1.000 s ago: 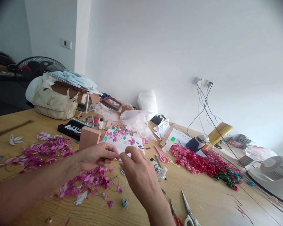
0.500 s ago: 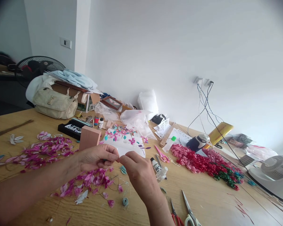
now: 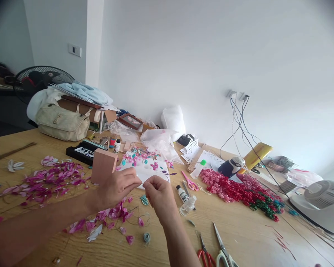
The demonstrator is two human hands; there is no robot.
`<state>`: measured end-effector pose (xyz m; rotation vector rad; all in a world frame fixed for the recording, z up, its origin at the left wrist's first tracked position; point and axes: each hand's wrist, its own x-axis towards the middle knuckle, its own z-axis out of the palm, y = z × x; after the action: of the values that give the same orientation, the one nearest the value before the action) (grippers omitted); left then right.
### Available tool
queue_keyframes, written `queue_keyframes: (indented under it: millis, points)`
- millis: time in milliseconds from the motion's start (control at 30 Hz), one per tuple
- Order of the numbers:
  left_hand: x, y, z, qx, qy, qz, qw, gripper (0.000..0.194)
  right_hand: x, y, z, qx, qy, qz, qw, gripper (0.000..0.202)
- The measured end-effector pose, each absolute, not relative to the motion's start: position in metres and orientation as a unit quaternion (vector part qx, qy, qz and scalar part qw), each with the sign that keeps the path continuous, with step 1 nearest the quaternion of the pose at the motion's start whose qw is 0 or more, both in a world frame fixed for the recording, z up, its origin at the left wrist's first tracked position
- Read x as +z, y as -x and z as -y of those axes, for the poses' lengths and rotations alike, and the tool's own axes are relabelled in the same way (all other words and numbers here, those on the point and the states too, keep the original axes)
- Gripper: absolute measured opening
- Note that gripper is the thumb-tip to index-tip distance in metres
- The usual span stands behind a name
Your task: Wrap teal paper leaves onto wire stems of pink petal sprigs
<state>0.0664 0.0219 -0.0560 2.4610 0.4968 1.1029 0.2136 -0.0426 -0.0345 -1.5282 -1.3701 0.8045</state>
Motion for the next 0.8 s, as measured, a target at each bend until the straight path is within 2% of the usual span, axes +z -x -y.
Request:
queue_keyframes:
  millis: [100,167,267,467,800]
  points:
    - [-0.046,-0.066,-0.023,0.351,-0.767,-0.251,0.475,0.013,-0.024,-0.221,0.052,0.198,0.609,0.644,0.418,0.011]
    - [-0.042,-0.064,-0.025,0.290,-0.670,-0.255,0.634,0.013,-0.018,-0.225,0.059,0.079,0.573,0.724,0.376,0.020]
    - [-0.043,-0.061,-0.029,0.229,-0.577,-0.213,0.754,0.017,-0.014,-0.228,0.063,-0.046,0.500,0.809,0.306,0.025]
    - [-0.045,-0.060,-0.030,0.190,-0.512,-0.185,0.817,0.018,-0.021,-0.228,0.056,-0.129,0.468,0.830,0.274,0.014]
    - [-0.042,-0.061,-0.027,0.205,-0.543,-0.195,0.791,0.019,-0.025,-0.222,0.055,-0.108,0.483,0.814,0.303,0.019]
